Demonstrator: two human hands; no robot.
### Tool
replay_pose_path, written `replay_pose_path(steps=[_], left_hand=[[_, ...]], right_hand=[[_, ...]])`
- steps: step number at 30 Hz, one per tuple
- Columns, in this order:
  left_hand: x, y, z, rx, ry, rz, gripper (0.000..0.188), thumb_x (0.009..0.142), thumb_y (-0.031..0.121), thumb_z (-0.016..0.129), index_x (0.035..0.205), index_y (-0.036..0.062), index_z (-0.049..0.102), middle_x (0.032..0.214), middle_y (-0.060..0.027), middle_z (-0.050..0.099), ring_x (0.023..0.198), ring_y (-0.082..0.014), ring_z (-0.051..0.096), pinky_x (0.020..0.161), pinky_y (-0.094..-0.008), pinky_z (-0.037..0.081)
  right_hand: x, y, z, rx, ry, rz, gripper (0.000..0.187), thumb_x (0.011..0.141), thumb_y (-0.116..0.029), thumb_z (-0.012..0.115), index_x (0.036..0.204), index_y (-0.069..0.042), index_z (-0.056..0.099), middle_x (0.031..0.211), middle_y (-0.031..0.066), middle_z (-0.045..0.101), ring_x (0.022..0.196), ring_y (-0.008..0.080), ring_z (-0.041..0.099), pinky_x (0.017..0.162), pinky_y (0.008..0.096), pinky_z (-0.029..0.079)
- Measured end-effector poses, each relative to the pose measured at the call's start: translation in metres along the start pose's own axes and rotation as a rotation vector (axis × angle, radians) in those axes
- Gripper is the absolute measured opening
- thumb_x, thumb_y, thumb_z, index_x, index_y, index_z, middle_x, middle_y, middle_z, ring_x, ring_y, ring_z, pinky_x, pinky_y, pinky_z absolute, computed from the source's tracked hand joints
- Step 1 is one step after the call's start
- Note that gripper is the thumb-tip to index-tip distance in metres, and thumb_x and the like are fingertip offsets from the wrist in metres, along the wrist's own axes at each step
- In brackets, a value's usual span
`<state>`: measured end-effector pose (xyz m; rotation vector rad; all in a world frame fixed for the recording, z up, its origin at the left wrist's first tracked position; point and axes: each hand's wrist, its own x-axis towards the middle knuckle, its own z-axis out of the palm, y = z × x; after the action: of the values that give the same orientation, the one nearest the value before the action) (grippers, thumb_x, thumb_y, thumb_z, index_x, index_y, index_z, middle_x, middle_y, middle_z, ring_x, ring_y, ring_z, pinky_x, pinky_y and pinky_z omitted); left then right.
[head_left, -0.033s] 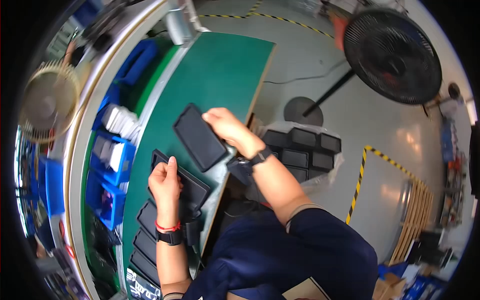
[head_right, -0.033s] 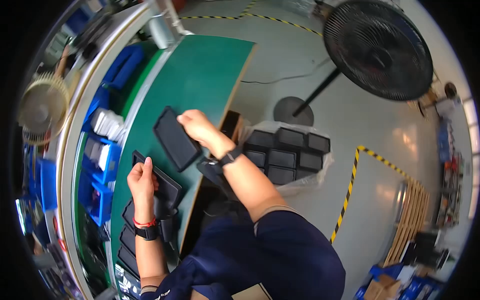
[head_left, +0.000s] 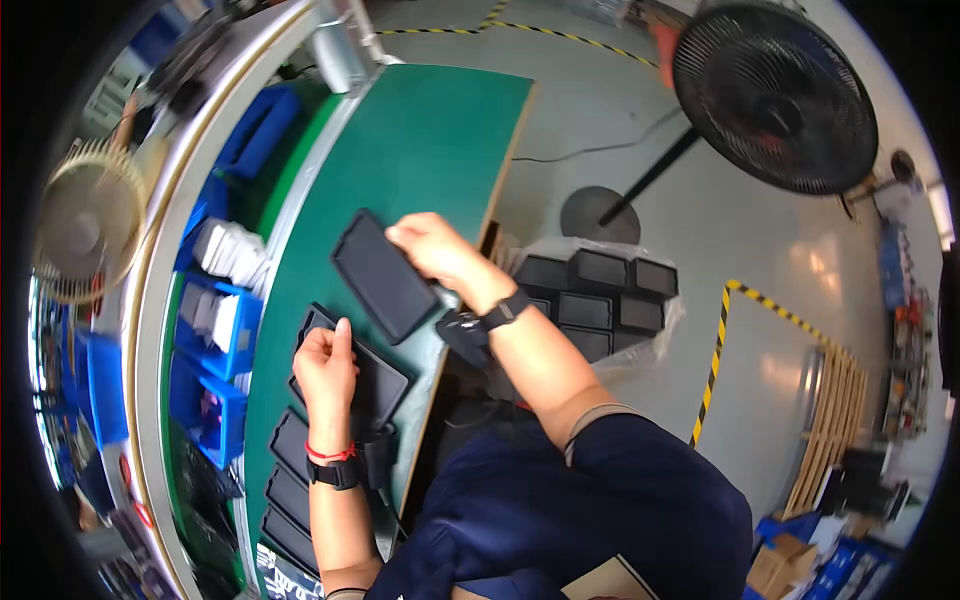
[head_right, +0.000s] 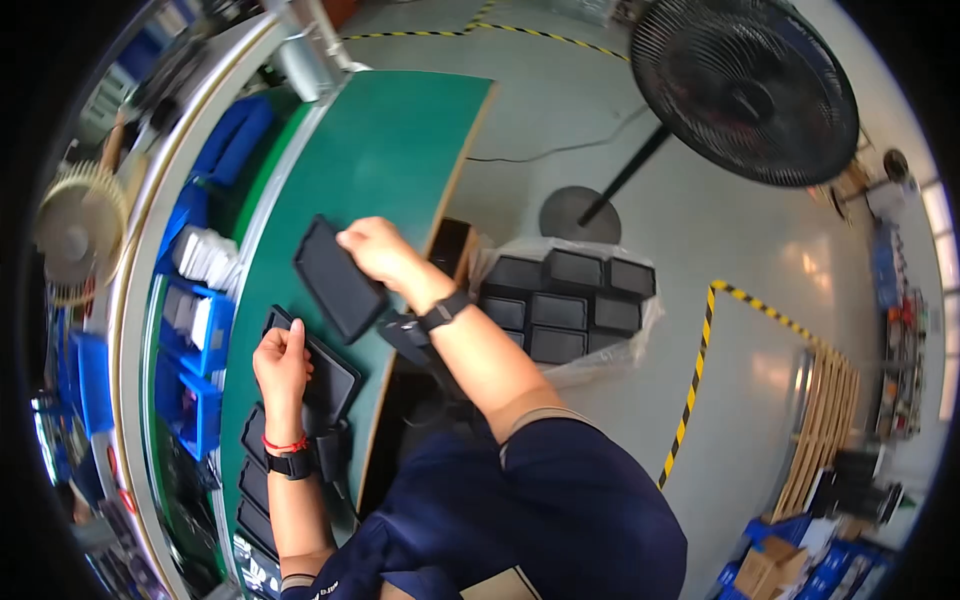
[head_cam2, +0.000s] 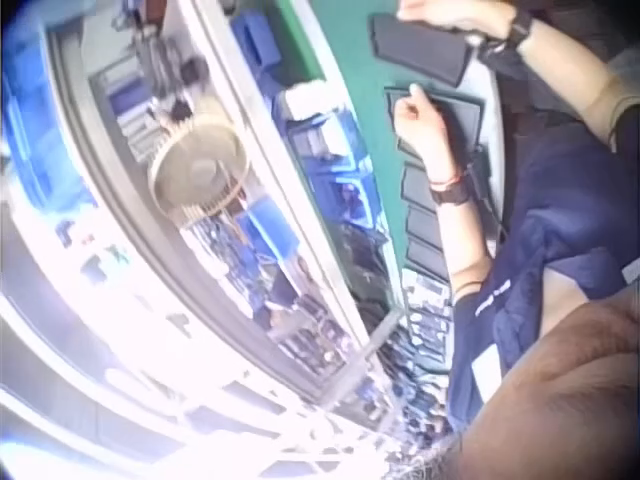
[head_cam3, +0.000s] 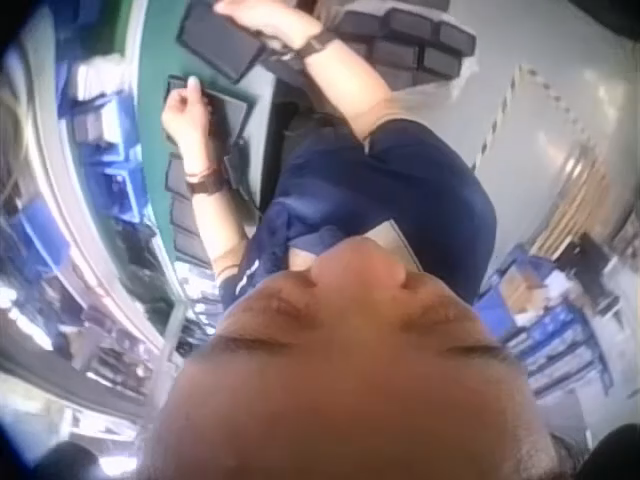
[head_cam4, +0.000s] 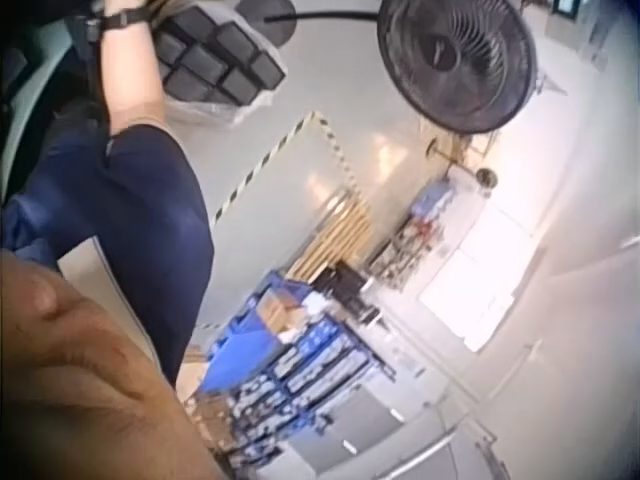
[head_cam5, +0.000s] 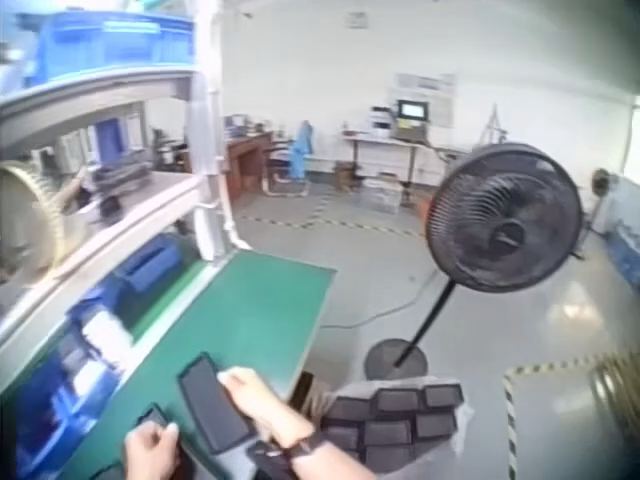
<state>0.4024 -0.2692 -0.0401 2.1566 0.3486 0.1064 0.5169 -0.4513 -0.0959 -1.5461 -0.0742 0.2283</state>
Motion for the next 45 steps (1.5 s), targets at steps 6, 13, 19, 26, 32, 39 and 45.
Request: replay_pose_path(steps=[6, 13, 19, 26, 32, 39, 45], left_hand=[[-0.034, 0.022, -0.001, 0.605, 0.086, 0.34, 0.032, 0.08, 0.019, 0.068, 0.101, -0.0018, 0.055, 0.096, -0.0184, 0.058, 0.085, -0.0311, 0.056, 0.077, -0.037, 0.045], [-0.105, 0.026, 0.037, 0.843, -0.44, 0.514, 0.068, 0.075, 0.024, 0.07, 0.131, -0.0001, 0.041, 0.14, -0.0229, 0.032, 0.133, -0.041, 0.024, 0.107, -0.0561, 0.017], [-0.098, -0.003, 0.053, 1.18, -0.359, 0.513, 0.063, 0.079, 0.012, 0.063, 0.134, -0.0014, 0.035, 0.144, -0.0243, 0.026, 0.136, -0.0414, 0.02, 0.104, -0.0657, 0.006], [-0.1, -0.003, 0.048, 1.094, -0.437, 0.503, 0.062, 0.075, 0.007, 0.065, 0.129, -0.0026, 0.037, 0.138, -0.0311, 0.031, 0.132, -0.0471, 0.024, 0.101, -0.0701, 0.006], [-0.105, -0.006, 0.041, 1.108, -0.468, 0.465, 0.054, 0.077, 0.006, 0.061, 0.125, -0.004, 0.038, 0.132, -0.0352, 0.036, 0.128, -0.0506, 0.03, 0.097, -0.0746, 0.006], [-0.108, -0.009, 0.038, 1.004, -0.483, 0.514, 0.055, 0.077, 0.001, 0.053, 0.127, 0.0003, 0.033, 0.129, -0.0366, 0.038, 0.123, -0.0522, 0.036, 0.094, -0.0773, 0.007], [-0.111, -0.007, 0.04, 1.074, -0.412, 0.472, 0.038, 0.085, 0.014, 0.05, 0.122, 0.0161, 0.046, 0.125, -0.0197, 0.048, 0.127, -0.0388, 0.037, 0.101, -0.0704, 0.002]], right_hand=[[-0.066, 0.014, -0.036, -0.066, 0.585, -0.371, 0.013, 0.086, -0.014, 0.063, 0.094, -0.004, 0.062, 0.08, 0.005, 0.063, 0.069, 0.0099, 0.059, 0.062, 0.0243, 0.048], [-0.125, 0.261, -0.181, 0.295, 0.87, 0.476, 0.015, 0.091, -0.008, 0.05, 0.101, -0.002, 0.059, 0.075, 0.0034, 0.057, 0.057, 0.0101, 0.053, 0.043, 0.0219, 0.042], [-0.116, 0.406, -0.158, 0.332, 0.637, 0.994, 0.035, 0.086, -0.014, 0.055, 0.12, -0.006, 0.053, 0.101, 0.0076, 0.059, 0.085, 0.0199, 0.056, 0.056, 0.0321, 0.049], [-0.104, 0.487, -0.157, -0.251, 0.683, 0.992, 0.058, 0.081, -0.023, 0.062, 0.129, 0.003, 0.041, 0.121, 0.0255, 0.053, 0.118, 0.0372, 0.048, 0.088, 0.0417, 0.046], [-0.085, 0.517, -0.136, -0.047, 0.586, 1.12, 0.053, 0.078, -0.025, 0.061, 0.118, 0.008, 0.05, 0.123, 0.0258, 0.052, 0.117, 0.0374, 0.048, 0.095, 0.0354, 0.04], [-0.11, 0.638, -0.221, 0.14, 0.308, 1.035, 0.045, 0.071, -0.024, 0.07, 0.108, 0.001, 0.063, 0.11, 0.0107, 0.061, 0.096, 0.0254, 0.055, 0.086, 0.034, 0.042], [-0.105, 0.619, -0.187, 0.097, 0.207, 1.28, 0.046, 0.07, -0.025, 0.07, 0.108, 0.001, 0.062, 0.108, 0.0097, 0.061, 0.096, 0.0233, 0.054, 0.086, 0.0324, 0.041]])
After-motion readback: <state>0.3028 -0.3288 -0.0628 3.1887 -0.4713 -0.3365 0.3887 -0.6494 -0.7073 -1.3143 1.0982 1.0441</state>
